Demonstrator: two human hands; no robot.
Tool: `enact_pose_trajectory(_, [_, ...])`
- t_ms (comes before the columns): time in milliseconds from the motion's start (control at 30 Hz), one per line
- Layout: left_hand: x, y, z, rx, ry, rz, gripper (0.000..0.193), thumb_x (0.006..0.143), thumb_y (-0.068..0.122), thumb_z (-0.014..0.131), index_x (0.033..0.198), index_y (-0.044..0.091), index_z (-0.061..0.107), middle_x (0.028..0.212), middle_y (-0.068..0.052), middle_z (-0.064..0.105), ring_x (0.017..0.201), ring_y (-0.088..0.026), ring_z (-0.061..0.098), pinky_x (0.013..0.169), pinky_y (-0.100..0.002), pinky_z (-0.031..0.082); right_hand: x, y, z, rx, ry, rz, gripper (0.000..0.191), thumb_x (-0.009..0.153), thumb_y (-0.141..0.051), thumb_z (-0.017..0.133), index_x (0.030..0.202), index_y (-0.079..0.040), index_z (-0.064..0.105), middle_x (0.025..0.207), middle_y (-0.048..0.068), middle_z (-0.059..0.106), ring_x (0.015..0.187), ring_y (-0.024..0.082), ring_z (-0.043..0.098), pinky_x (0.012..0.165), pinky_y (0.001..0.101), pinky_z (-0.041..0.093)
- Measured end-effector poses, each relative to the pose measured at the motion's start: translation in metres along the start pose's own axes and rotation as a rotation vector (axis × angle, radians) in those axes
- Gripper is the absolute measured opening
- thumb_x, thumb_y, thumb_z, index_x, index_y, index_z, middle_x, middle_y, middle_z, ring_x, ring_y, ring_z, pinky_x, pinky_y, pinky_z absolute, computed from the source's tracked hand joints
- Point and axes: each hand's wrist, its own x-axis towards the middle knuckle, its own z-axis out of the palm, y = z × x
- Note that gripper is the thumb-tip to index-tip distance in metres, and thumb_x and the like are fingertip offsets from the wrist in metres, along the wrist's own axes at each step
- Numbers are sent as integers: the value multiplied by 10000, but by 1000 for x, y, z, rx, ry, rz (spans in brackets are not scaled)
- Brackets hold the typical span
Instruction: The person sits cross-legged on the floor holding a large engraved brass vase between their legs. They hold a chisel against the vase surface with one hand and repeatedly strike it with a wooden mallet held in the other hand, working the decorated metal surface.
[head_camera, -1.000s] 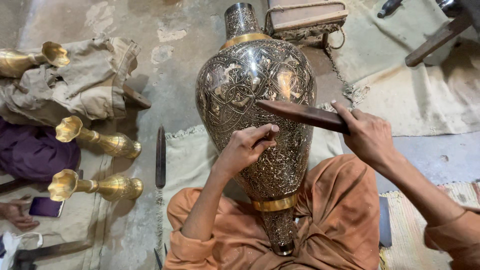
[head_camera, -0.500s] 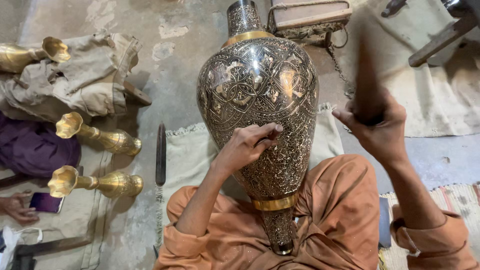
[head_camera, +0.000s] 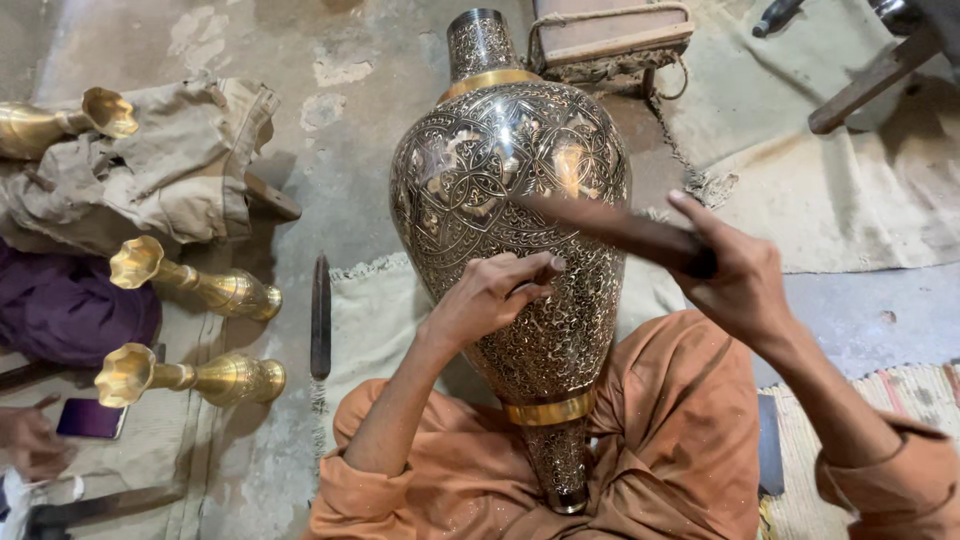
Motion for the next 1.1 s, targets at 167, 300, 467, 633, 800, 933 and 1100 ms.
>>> enact_pose_trajectory(167, [0, -2, 0, 23, -41, -22, 377, 934, 130, 733, 1300, 133, 644, 892, -117, 723, 787, -267, 717, 728, -418, 572, -6, -2, -1, -35, -50, -17, 744, 802, -61, 789, 1496, -179, 548, 1022, 140, 720, 873, 312, 702, 753, 426, 566])
enact_pose_trajectory(300, [-1, -7, 0, -14, -4, 66, 402, 929, 109, 715, 1320, 118, 622, 998, -131, 736, 856, -290, 723, 758, -403, 589, -10, -1, -7, -191, -23, -114, 725, 802, -71, 736, 1491, -196, 547, 1048, 136, 712, 859, 330, 697, 719, 431, 562])
enact_pose_trajectory(467, [2, -6, 4, -46, -19, 98, 298, 934, 93, 712, 1228, 127, 677, 1037, -94, 756, 875, -218, 750, 808, -353, 622, -15, -2, -14, -437, -100, -99, 657, 879, -65, 751, 1485, -256, 582, 859, 83, 676, 725, 289, 670, 655, 426, 543])
enact_pose_trajectory(633, [-3, 6, 0, -51, 132, 33, 167, 984, 65, 686, 1149, 83, 676, 983, -43, 770, 864, -163, 749, 807, -311, 645, -19, 5, -22, -369, -31, -20, 694, 832, -103, 718, 1497, -233, 563, 910, 92, 660, 754, 316, 656, 654, 432, 524])
enact_pose_trajectory(800, [-3, 12, 1, -227, 168, -24, 278, 966, 112, 694, 1237, 69, 646, 1022, -71, 753, 920, -164, 759, 794, -292, 663, -11, 19, -14, -647, -136, -7, 758, 802, -67, 703, 1521, -267, 576, 860, 53, 664, 735, 288, 666, 653, 427, 528])
enact_pose_trajectory(933, [-3, 5, 8, -91, 137, -132, 374, 934, 124, 743, 1295, 90, 653, 986, -96, 762, 805, -178, 757, 683, -316, 630, -5, 17, -4, -531, -104, -22, 682, 847, -105, 701, 1502, -251, 581, 855, 67, 655, 721, 291, 662, 623, 428, 517])
enact_pose_trajectory(1100, [-12, -3, 19, -77, 263, -69, 423, 951, 131, 754, 1351, 108, 618, 1041, -112, 761, 885, -210, 775, 760, -330, 644, 15, 14, -8, -650, -112, -109, 594, 878, -85, 688, 1437, -278, 629, 798, 58, 643, 695, 267, 661, 603, 420, 511])
